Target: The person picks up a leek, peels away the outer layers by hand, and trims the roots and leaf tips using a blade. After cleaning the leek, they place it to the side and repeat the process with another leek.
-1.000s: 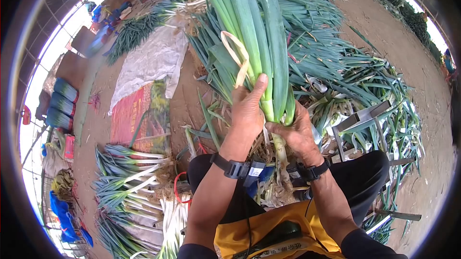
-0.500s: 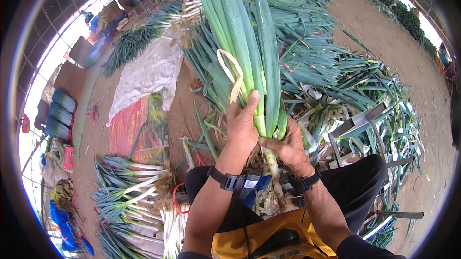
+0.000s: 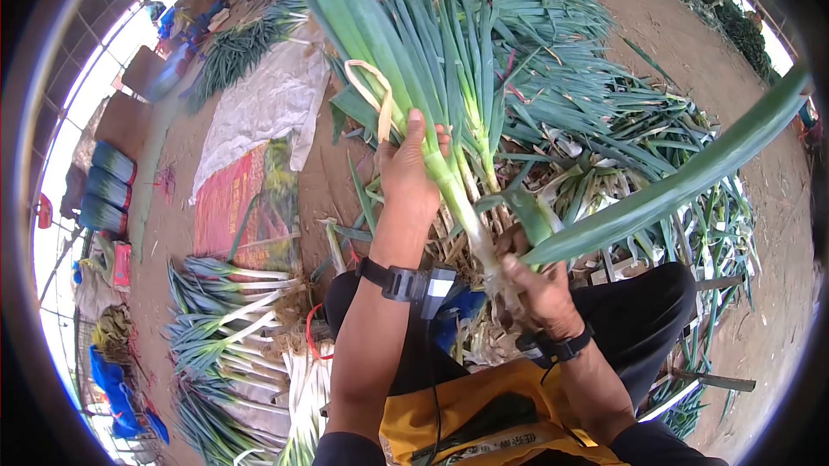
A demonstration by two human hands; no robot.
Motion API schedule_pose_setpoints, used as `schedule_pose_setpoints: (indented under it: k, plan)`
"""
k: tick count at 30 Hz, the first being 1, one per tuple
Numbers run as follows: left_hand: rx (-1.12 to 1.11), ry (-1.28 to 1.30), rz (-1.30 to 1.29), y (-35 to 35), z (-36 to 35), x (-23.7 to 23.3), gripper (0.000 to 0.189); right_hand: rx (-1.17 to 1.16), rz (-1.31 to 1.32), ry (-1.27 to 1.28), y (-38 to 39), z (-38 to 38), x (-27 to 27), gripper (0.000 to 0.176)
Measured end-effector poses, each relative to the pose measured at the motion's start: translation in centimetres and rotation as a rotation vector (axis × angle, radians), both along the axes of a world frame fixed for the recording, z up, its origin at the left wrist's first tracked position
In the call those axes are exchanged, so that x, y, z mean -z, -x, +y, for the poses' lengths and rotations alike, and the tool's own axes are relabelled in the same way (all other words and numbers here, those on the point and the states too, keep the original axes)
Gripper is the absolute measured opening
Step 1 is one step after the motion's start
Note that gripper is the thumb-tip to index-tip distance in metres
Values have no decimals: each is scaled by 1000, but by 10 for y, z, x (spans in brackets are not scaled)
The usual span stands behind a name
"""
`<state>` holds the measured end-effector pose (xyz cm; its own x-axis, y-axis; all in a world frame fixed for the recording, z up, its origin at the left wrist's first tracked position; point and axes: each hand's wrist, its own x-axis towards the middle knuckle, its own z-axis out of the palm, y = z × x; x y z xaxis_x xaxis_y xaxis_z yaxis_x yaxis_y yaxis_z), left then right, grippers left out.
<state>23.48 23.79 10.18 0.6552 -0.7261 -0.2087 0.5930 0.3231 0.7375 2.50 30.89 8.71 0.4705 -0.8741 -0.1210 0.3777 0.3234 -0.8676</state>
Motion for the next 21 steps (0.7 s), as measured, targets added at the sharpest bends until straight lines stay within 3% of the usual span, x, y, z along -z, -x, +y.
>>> schedule_pose_setpoints:
  k: [3, 6, 8, 9, 12, 14, 16, 18, 21]
  plan:
    - [-24, 10, 113, -4, 2, 0, 37, -102, 31, 75, 13, -13, -2, 24]
    - [-35, 59, 3, -12, 9, -11, 35, -95, 153, 227, 19, -13, 24, 25]
    - [-39, 106, -109, -20, 14, -16, 34, -291, 243, 254, 25, -5, 43, 19]
    - [-41, 100, -105, -22, 16, -18, 34, -271, 367, 423, 26, 0, 61, 19]
    - [-89, 54, -164, -26, 19, -23, 27, -332, 541, 383, 39, 17, 139, 20]
    - [-70, 75, -205, -30, 18, -24, 30, -268, 577, 490, 38, 23, 153, 22]
    - [-37, 138, -282, -34, 17, -24, 36, -370, 1077, 701, 45, 26, 170, 26]
    - [-19, 118, -313, -39, 18, -21, 36, -307, 1022, 710, 50, 35, 208, 32]
    - [-16, 153, -338, -36, 17, -17, 37, -291, 1250, 853, 59, 50, 262, 27]
